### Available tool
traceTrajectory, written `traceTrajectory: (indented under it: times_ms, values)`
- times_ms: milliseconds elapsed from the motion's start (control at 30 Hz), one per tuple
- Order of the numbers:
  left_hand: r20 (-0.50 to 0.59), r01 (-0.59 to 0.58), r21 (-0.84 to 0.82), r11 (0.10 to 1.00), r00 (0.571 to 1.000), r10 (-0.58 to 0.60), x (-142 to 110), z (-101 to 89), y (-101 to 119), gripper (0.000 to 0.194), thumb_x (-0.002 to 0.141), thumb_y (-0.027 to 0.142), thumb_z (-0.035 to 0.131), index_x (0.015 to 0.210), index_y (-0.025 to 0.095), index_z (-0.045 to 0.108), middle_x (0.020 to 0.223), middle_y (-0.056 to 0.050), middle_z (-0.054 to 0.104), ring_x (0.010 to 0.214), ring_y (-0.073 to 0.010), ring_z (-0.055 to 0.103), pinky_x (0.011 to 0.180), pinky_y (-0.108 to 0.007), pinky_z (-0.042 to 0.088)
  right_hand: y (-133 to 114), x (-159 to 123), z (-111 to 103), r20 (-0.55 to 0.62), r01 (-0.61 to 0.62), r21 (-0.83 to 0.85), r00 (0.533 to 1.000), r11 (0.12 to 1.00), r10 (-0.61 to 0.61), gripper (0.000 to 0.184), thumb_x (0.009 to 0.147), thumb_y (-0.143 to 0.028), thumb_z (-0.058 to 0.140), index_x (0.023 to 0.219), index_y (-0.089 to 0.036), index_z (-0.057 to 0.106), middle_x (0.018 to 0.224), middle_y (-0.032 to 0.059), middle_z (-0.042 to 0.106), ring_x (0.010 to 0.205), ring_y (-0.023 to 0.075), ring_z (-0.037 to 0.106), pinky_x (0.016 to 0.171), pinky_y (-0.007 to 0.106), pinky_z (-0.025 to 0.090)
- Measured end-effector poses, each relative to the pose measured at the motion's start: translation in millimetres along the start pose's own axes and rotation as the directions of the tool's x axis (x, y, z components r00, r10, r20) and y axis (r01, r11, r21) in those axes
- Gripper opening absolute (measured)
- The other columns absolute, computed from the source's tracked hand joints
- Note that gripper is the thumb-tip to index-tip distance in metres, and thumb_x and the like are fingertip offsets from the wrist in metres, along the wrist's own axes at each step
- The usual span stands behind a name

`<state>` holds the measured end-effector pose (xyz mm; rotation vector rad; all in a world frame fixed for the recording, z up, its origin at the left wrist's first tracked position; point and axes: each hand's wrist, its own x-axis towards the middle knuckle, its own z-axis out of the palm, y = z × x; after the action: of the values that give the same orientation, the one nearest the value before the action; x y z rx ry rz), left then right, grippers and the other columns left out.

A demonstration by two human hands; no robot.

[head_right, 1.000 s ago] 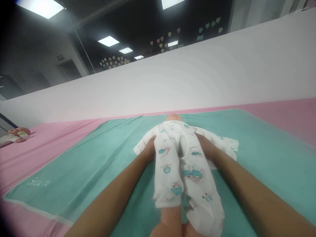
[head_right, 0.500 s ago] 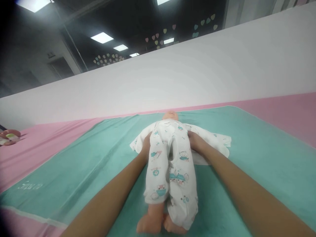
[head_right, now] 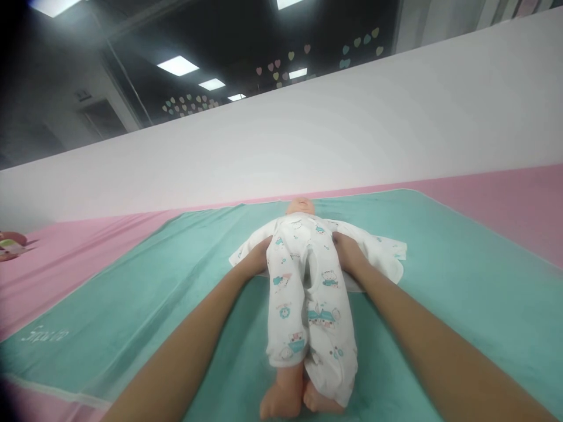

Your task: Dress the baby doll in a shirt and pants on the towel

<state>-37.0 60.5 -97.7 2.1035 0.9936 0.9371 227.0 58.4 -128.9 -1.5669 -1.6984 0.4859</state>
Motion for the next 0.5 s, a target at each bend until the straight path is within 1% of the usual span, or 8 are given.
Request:
traceTrajectory:
  times_ms: [100, 233, 300, 400, 500]
  values:
    - [0.006, -0.017, 0.034, 0.999, 1.000, 0.017, 1.4, 0.8, -2.2, 0.027, 0.073, 0.015, 0.060, 0.098, 0.019, 0.065, 0.099, -0.004, 0.068, 0.093, -0.0223, 0.057, 0.085, -0.031, 0.041, -1.4, 1.7, -0.7, 0.033, -0.001, -0.059, 0.999, 0.998, 0.003, 0.011, 0.068, -0.021, 0.053, 0.073, -0.020, 0.062, 0.086, 0.0084, 0.070, 0.098, 0.0302, 0.058, 0.083, 0.036, 0.042]
    - [0.027, -0.030, 0.075, 0.997, 0.999, 0.028, 2.5, 1.5, -3.0, 0.030, 0.074, 0.011, 0.057, 0.102, 0.017, 0.065, 0.102, -0.006, 0.067, 0.096, -0.0222, 0.056, 0.086, -0.032, 0.039, -0.5, 3.4, -2.7, 0.092, -0.013, -0.025, 0.996, 1.000, 0.015, 0.017, 0.067, -0.024, 0.057, 0.080, -0.019, 0.066, 0.090, 0.0073, 0.071, 0.091, 0.0293, 0.061, 0.080, 0.035, 0.045]
    - [0.034, -0.024, 0.093, 0.995, 0.999, 0.021, 3.0, 0.5, -3.2, 0.029, 0.074, 0.010, 0.057, 0.102, 0.016, 0.065, 0.102, -0.006, 0.067, 0.096, -0.0227, 0.056, 0.085, -0.032, 0.039, 0.9, 3.5, -4.8, 0.142, -0.002, 0.045, 0.990, 0.999, -0.005, 0.023, 0.066, -0.024, 0.057, 0.086, -0.019, 0.067, 0.093, 0.0061, 0.071, 0.090, 0.0281, 0.061, 0.080, 0.035, 0.045]
    - [0.057, -0.010, 0.116, 0.993, 0.998, 0.003, 3.7, -2.6, -2.6, 0.027, 0.073, 0.012, 0.057, 0.098, 0.016, 0.066, 0.100, -0.006, 0.068, 0.092, -0.0231, 0.058, 0.082, -0.033, 0.041, 1.6, 2.3, -8.9, 0.235, 0.002, 0.195, 0.971, 0.981, -0.049, 0.033, 0.062, -0.019, 0.058, 0.094, -0.017, 0.067, 0.095, 0.0053, 0.071, 0.089, 0.0269, 0.061, 0.081, 0.034, 0.046]
    - [0.092, -0.004, 0.127, 0.992, 0.996, -0.008, 3.6, -6.2, -0.5, 0.028, 0.072, 0.012, 0.057, 0.097, 0.018, 0.067, 0.100, -0.006, 0.068, 0.091, -0.0231, 0.059, 0.081, -0.032, 0.043, -0.6, 0.7, -12.4, 0.288, -0.025, 0.255, 0.956, 0.967, -0.051, 0.036, 0.058, -0.015, 0.058, 0.093, -0.015, 0.067, 0.089, 0.0054, 0.071, 0.086, 0.0262, 0.061, 0.079, 0.034, 0.046]
